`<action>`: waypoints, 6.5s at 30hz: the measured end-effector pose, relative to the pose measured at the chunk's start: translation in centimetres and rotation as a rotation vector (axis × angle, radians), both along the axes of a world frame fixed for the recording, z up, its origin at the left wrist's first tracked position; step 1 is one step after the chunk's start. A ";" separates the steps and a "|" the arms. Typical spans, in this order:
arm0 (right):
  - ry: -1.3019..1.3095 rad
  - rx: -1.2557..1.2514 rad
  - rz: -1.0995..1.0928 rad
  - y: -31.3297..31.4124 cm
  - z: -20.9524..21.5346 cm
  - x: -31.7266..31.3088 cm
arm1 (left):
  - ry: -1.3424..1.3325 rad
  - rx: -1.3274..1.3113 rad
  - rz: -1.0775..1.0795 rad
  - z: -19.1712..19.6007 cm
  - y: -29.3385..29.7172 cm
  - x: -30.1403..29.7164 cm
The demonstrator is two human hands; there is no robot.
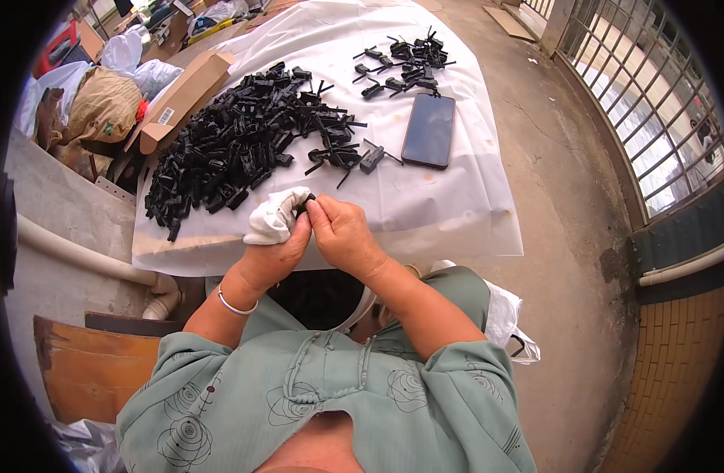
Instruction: Wiping and inspecting small black plastic components at a workbench.
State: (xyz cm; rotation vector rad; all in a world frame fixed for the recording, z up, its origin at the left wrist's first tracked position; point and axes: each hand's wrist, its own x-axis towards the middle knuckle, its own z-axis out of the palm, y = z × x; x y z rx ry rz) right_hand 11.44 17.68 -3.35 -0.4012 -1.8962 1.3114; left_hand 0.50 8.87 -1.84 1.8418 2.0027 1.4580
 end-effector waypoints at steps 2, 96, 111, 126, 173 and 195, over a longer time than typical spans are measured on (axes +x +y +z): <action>0.014 -0.042 0.014 -0.1 -0.5 -0.6 | 0.017 0.005 0.011 0.0 0.0 -0.1; -0.094 0.018 0.055 2.9 0.8 1.5 | -0.762 -0.130 -0.267 0.6 0.9 0.6; 0.016 -0.071 0.160 3.1 1.7 2.0 | -0.661 -0.241 -0.193 2.3 0.3 1.2; -0.118 -0.106 0.107 1.2 -0.3 0.3 | 0.086 -0.038 0.011 -0.2 0.3 0.6; -0.343 0.606 -0.453 5.6 -0.6 -1.3 | 0.605 -0.099 0.312 4.0 0.2 -3.6; -0.077 -0.362 0.162 2.9 0.8 0.5 | -0.672 -0.222 -0.326 2.3 1.3 -1.0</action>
